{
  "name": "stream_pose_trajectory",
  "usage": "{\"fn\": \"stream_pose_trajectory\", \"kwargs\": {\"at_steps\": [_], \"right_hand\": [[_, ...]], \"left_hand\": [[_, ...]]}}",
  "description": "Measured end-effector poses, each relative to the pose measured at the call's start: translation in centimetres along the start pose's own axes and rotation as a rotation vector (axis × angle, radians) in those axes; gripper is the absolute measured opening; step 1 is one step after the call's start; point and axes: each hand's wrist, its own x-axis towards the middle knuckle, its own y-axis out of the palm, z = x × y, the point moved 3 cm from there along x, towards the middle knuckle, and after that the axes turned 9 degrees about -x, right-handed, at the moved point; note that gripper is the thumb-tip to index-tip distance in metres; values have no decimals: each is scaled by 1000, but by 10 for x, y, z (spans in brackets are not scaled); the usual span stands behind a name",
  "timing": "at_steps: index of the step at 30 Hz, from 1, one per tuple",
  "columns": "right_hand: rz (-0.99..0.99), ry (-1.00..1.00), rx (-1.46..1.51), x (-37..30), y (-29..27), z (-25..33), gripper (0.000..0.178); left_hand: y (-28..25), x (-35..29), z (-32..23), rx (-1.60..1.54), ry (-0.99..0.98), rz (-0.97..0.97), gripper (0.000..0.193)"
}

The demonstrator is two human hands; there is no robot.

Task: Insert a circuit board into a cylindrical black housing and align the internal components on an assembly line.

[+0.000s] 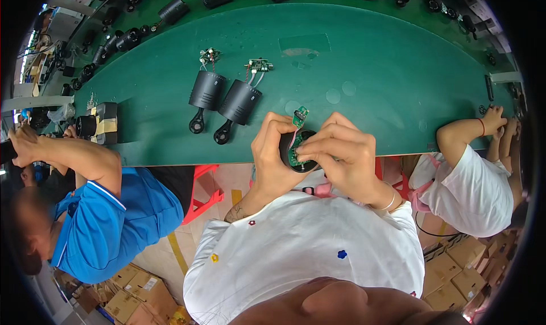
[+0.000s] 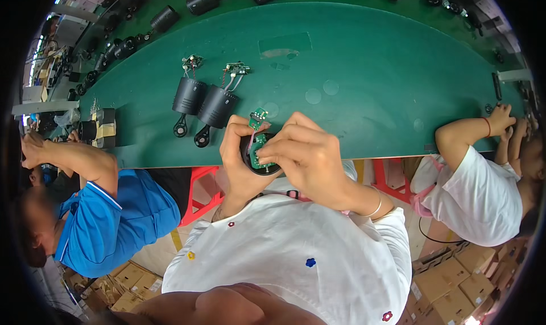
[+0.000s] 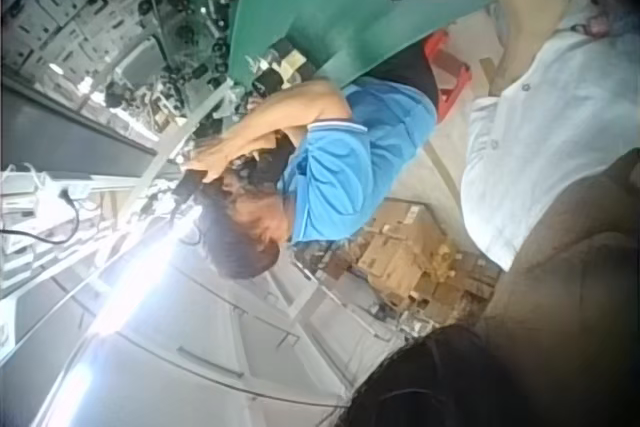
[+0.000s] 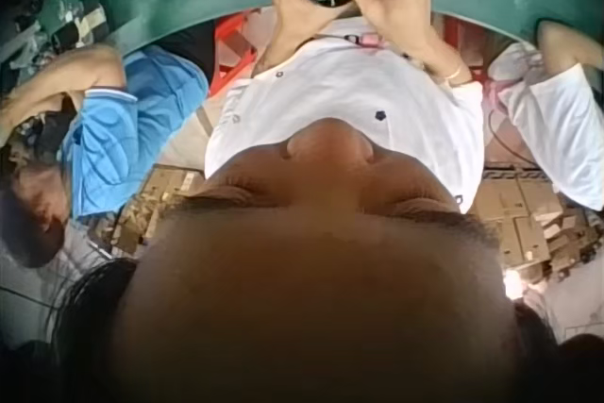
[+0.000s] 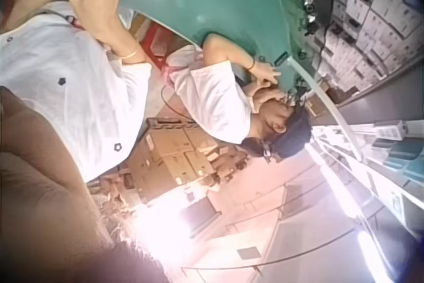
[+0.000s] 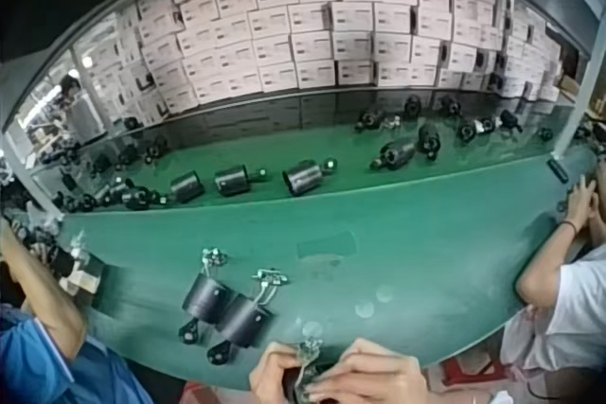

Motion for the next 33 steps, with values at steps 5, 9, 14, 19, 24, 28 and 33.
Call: {"fn": "stream_pose_trajectory", "kwargs": {"at_steps": [5,9,14,19,24,28,33], "right_hand": [[-154,-129,-200,-5,5,10,25],[-132,-170,-235,-5,5,11,25],[-267,82,-119,9,-3,18,28],[-41,159,173,8,8,1,35],[30,339,326,5,15,-5,38],[-3,282,320,6,15,-2,39],[13,253,262,7,13,-2,41]], "left_hand": [[0,-2,2,-28,14,-32,46],[-3,-4,2,-17,33,-27,48],[-7,-5,1,-55,41,-19,61],[-4,-15,-2,-120,17,-189,87],[-4,-3,-12,60,70,-153,96],[-7,-4,-10,129,72,-103,96],[-5,-3,-11,75,26,-54,98]]}}
